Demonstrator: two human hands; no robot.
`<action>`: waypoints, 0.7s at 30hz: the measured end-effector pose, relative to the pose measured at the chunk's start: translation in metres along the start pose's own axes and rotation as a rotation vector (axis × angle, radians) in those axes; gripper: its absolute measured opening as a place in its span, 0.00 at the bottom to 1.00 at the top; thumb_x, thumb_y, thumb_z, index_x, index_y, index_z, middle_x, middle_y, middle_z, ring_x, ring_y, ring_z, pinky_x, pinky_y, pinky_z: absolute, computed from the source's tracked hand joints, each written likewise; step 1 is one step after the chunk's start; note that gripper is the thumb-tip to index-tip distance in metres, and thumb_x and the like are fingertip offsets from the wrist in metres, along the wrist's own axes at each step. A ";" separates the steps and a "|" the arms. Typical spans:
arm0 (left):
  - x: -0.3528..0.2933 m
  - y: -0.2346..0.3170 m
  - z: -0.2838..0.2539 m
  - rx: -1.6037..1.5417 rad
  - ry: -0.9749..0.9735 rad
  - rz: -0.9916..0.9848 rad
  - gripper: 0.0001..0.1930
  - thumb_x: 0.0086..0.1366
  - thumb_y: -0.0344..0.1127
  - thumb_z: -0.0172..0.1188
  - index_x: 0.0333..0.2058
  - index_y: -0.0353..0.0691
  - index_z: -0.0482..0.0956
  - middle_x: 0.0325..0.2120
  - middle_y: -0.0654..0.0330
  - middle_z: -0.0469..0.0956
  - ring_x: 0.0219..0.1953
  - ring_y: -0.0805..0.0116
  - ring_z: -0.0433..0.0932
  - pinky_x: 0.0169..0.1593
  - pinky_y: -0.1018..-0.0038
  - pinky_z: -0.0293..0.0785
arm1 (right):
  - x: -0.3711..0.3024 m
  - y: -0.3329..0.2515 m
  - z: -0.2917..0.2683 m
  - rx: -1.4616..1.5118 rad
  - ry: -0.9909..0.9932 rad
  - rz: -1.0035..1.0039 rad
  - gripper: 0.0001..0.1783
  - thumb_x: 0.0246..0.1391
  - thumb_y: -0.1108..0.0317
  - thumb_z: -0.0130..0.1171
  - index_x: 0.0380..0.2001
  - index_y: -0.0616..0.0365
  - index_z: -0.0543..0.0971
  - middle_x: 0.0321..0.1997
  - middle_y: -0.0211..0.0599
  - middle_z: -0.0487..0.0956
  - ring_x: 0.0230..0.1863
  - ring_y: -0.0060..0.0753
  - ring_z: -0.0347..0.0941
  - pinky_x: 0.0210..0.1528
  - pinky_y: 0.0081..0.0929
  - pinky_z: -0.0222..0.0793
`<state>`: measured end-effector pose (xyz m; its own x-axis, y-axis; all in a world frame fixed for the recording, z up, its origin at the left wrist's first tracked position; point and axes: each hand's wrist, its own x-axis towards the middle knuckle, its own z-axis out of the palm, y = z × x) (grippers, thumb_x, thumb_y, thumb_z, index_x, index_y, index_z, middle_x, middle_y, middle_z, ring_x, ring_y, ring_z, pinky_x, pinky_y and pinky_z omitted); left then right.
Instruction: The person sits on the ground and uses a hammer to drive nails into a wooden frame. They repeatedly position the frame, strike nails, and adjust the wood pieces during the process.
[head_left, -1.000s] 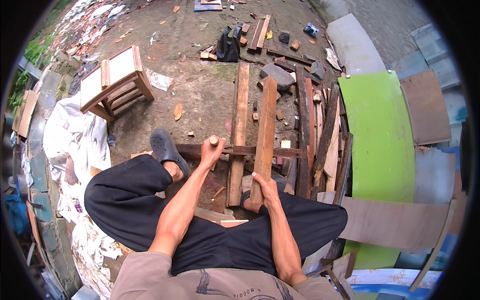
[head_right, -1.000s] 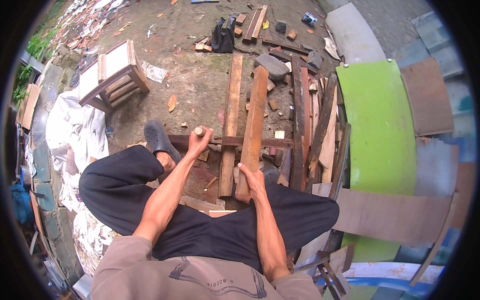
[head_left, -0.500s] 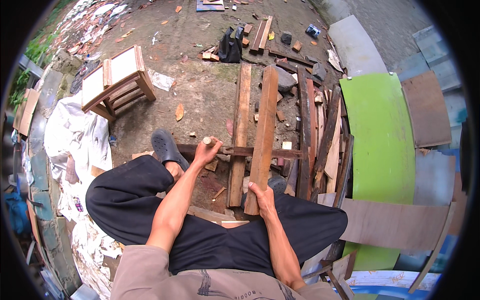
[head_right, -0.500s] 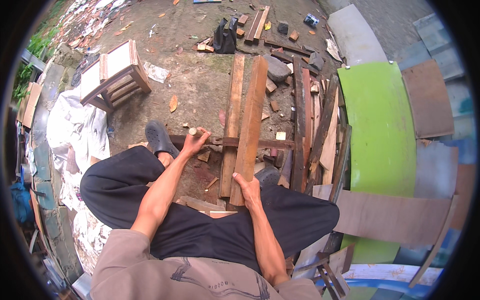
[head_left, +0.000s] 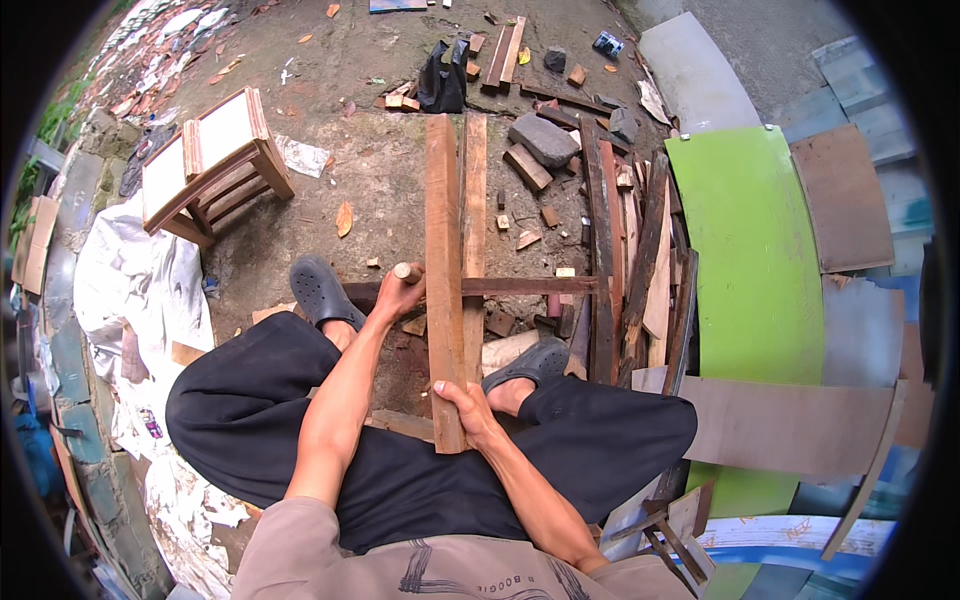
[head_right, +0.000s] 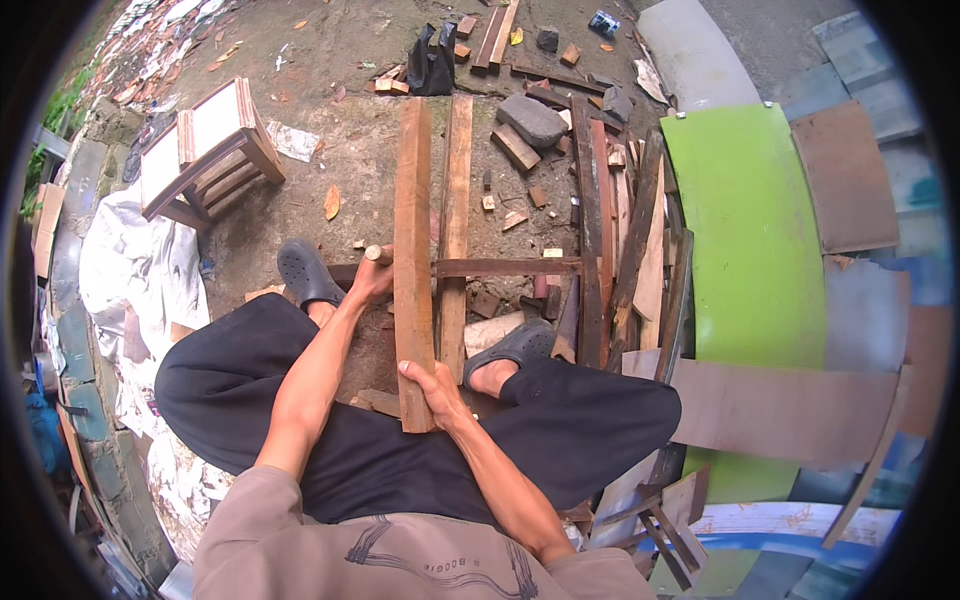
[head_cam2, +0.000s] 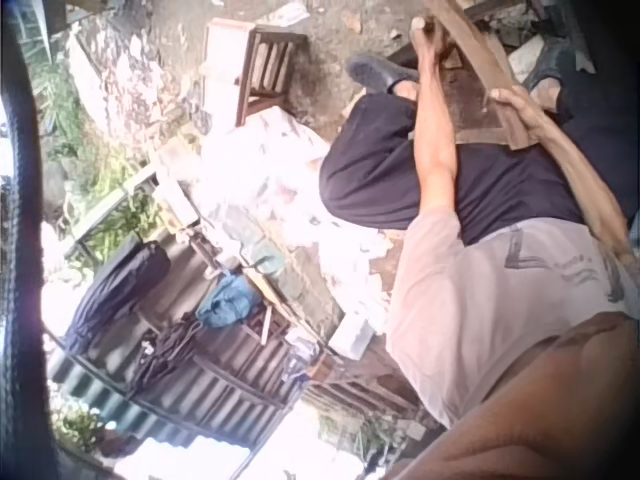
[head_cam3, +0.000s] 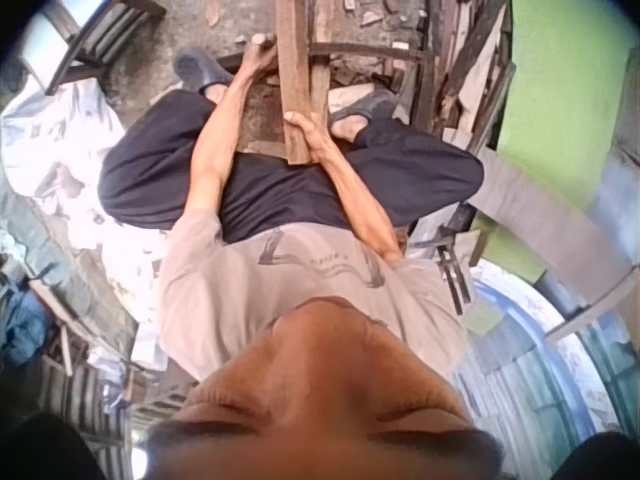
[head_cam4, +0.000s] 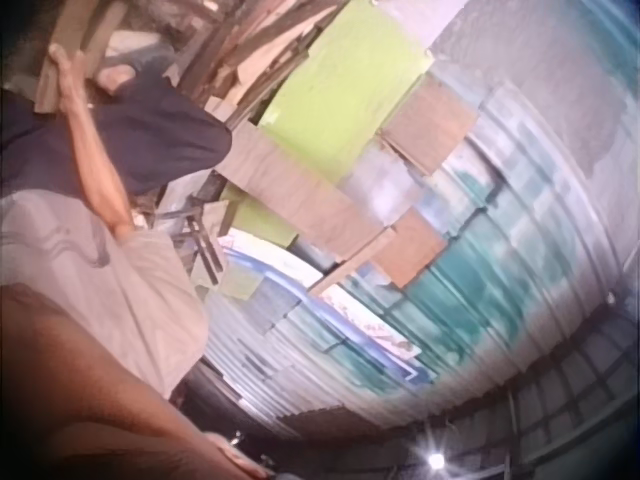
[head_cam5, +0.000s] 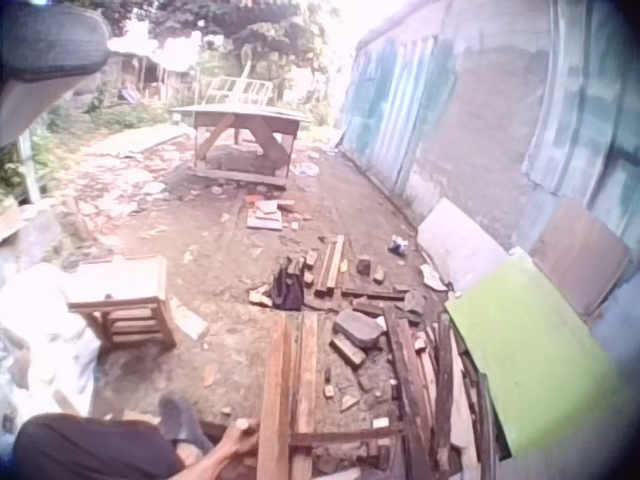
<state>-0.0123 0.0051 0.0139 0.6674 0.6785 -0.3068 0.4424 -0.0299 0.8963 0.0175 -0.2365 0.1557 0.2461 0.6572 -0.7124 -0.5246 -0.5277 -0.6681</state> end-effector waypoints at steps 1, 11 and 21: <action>0.002 -0.004 -0.001 -0.022 0.020 0.041 0.14 0.61 0.43 0.62 0.39 0.41 0.83 0.32 0.56 0.85 0.36 0.67 0.82 0.41 0.67 0.76 | 0.002 0.002 -0.005 0.091 -0.029 0.011 0.30 0.50 0.46 0.60 0.41 0.65 0.76 0.35 0.40 0.77 0.35 0.30 0.74 0.37 0.29 0.71; 0.007 0.007 -0.002 0.007 -0.030 0.097 0.14 0.62 0.44 0.62 0.39 0.41 0.83 0.35 0.59 0.85 0.38 0.70 0.82 0.43 0.69 0.76 | 0.015 0.006 0.002 -0.029 -0.048 0.026 0.29 0.51 0.42 0.56 0.36 0.62 0.76 0.29 0.36 0.76 0.28 0.29 0.71 0.31 0.28 0.68; 0.013 0.000 -0.008 -0.035 -0.075 0.023 0.10 0.67 0.37 0.58 0.40 0.36 0.81 0.42 0.59 0.84 0.46 0.70 0.80 0.51 0.72 0.74 | -0.001 -0.024 -0.017 0.216 0.102 -0.151 0.24 0.51 0.50 0.58 0.34 0.65 0.76 0.27 0.37 0.77 0.25 0.29 0.74 0.28 0.27 0.70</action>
<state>-0.0082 0.0198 0.0124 0.7206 0.6213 -0.3077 0.4060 -0.0184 0.9137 0.0440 -0.2334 0.1690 0.4098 0.6561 -0.6337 -0.6344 -0.2943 -0.7148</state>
